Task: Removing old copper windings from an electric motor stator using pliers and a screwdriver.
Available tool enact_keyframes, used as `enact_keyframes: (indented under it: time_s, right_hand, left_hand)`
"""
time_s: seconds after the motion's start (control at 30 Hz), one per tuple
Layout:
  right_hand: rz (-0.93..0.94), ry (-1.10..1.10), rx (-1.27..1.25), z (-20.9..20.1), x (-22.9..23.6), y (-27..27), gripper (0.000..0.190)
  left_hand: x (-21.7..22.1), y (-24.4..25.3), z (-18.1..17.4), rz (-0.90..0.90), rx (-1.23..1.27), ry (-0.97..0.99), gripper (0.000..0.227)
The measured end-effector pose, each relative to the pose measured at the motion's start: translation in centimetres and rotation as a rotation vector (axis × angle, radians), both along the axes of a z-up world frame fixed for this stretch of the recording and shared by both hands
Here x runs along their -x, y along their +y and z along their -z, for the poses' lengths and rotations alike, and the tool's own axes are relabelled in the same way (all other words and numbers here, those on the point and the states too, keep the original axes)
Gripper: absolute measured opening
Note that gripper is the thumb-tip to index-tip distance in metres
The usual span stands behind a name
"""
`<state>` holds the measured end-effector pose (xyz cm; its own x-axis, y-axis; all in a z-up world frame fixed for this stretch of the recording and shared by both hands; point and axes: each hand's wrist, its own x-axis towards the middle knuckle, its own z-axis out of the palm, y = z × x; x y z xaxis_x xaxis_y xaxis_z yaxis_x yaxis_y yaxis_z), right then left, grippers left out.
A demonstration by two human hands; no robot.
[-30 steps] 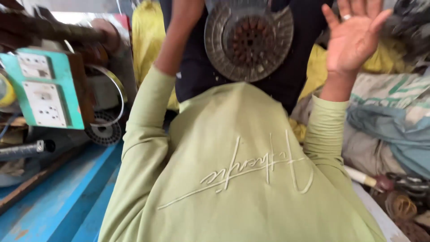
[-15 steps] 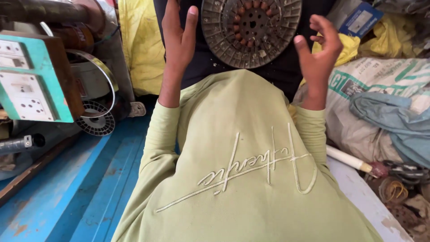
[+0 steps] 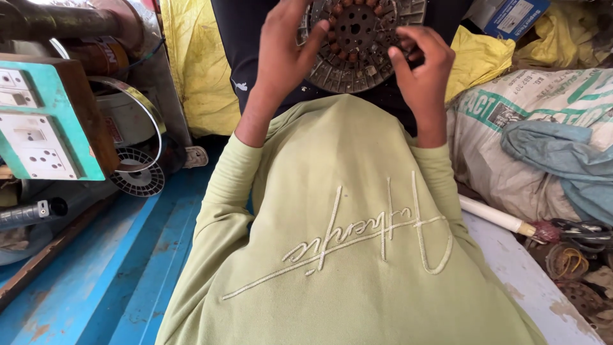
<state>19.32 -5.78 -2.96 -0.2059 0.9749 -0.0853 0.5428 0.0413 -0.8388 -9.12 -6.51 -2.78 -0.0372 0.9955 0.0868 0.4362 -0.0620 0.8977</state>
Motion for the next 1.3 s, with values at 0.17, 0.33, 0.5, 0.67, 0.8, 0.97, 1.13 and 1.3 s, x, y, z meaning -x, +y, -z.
enact_keyframes:
  time_s: [0.17, 0.33, 0.5, 0.67, 0.8, 0.97, 1.13, 1.3]
  right_hand:
    - [-0.18, -0.1, -0.336, -1.5, 3.0, 2.7, 0.035]
    - [-0.244, -0.157, -0.346, -0.6, 4.0, 3.1, 0.039]
    - [-0.231, -0.138, -0.366, 0.7, 2.8, 2.8, 0.021]
    - [-0.093, 0.007, -0.132, 0.9, 1.3, 2.0, 0.013]
    - [-0.082, 0.034, -0.16, 1.3, 1.1, 1.7, 0.012]
    - [-0.098, -0.017, -0.217, 0.7, 1.9, 1.7, 0.011]
    - [-0.089, -0.043, -0.267, 0.5, 2.1, 1.6, 0.009]
    - [-0.066, 0.039, -0.262, 2.2, 1.3, 1.6, 0.015]
  left_hand:
    - [-1.0, 0.0, -0.3, 0.087, -0.072, 0.086, 0.032]
    - [-0.7, -0.4, -0.8, 0.106, -0.05, 0.108, 0.03]
    - [0.2, -0.8, -1.1, 0.103, -0.034, 0.119, 0.028]
    - [0.1, -0.8, -0.2, 0.115, -0.039, 0.107, 0.026]
    - [-0.9, -0.3, -0.7, 0.172, -0.013, 0.152, 0.036]
    - [-3.5, 0.1, 0.6, 0.364, -0.007, 0.359, 0.101]
    - [-4.9, -0.3, 2.9, 0.35, 0.054, 0.444, 0.115]
    - [-5.3, -0.6, 3.4, 0.326, 0.094, 0.48, 0.114]
